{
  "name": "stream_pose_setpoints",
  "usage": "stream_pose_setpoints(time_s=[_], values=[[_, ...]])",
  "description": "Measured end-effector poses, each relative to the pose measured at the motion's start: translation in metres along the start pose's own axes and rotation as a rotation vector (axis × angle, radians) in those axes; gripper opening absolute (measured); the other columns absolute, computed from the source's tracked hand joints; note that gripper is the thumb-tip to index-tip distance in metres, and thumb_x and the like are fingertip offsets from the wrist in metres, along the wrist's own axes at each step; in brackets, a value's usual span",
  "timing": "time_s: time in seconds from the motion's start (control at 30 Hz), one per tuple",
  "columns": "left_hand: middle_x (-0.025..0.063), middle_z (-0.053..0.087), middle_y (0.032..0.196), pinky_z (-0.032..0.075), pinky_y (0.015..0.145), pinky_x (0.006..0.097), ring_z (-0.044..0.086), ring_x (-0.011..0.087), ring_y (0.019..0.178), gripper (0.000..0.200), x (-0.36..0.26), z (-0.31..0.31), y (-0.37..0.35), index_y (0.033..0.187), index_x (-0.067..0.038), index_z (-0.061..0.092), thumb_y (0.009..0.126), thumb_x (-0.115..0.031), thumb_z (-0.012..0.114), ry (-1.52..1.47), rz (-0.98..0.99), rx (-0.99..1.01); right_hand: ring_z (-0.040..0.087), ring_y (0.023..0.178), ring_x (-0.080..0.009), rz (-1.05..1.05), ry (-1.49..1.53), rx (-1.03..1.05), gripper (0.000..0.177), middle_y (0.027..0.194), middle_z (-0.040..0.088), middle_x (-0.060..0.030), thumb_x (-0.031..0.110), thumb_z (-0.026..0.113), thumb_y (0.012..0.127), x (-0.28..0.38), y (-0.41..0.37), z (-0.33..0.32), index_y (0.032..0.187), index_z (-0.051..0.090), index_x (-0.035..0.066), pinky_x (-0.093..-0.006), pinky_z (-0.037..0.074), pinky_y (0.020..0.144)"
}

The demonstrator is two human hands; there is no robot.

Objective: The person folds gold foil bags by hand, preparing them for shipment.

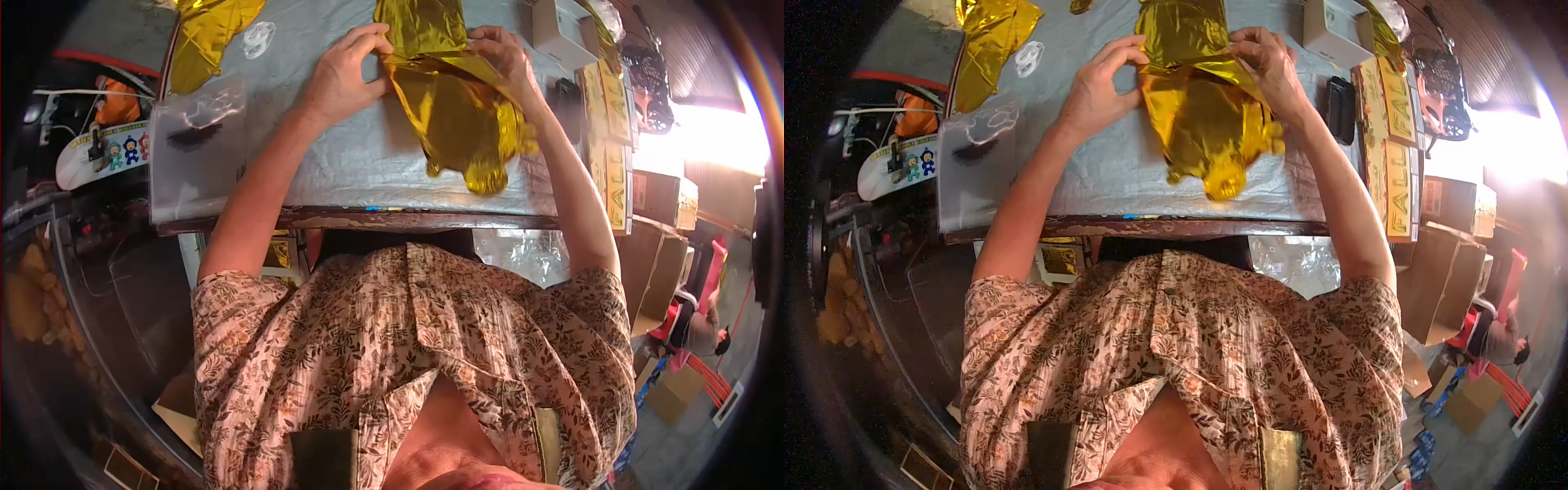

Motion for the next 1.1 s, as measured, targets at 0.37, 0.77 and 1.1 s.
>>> stream_pose_setpoints(time_s=[0.37, 0.77, 1.1], values=[[0.0097, 0.066, 0.136, 0.055, 0.101, 0.0421, 0.066, 0.0334, 0.121, 0.025, 0.002, 0.003, -0.004, 0.106, -0.008, 0.069, 0.082, -0.007, 0.076, 0.051, 0.011, -0.033, 0.056, 0.124, -0.0261, 0.016, 0.061, -0.024, 0.017, 0.129, 0.067, -0.0024, 0.019, 0.073, 0.094, -0.005, -0.003, 0.0, 0.108, 0.079, 0.013, -0.0474, 0.03, 0.115], [0.0067, 0.068, 0.134, 0.056, 0.101, 0.0401, 0.067, 0.0303, 0.121, 0.021, 0.008, 0.005, -0.005, 0.106, -0.007, 0.073, 0.085, -0.004, 0.076, 0.041, -0.024, 0.01, 0.053, 0.133, -0.0239, -0.055, -0.082, 0.044, 0.021, 0.135, 0.066, -0.0003, 0.027, 0.075, 0.094, 0.01, -0.014, -0.012, 0.113, 0.081, 0.02, -0.0476, 0.026, 0.117], [0.0049, 0.071, 0.112, 0.054, 0.091, 0.0419, 0.066, 0.0291, 0.107, 0.025, -0.004, 0.01, 0.01, 0.103, -0.01, 0.076, 0.079, -0.006, 0.074, 0.194, 0.15, 0.022, 0.06, 0.123, -0.0242, -0.12, -0.158, -0.006, 0.019, 0.131, 0.069, -0.005, 0.023, 0.073, 0.094, 0.015, -0.012, -0.014, 0.111, 0.082, 0.019, -0.0419, 0.037, 0.112]])
Point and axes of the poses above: each hand's wrist, its own y-axis towards the middle knuckle, its own z-axis out of the palm, x = y × z, the point moved 6 cm from there along y, towards the middle knuckle
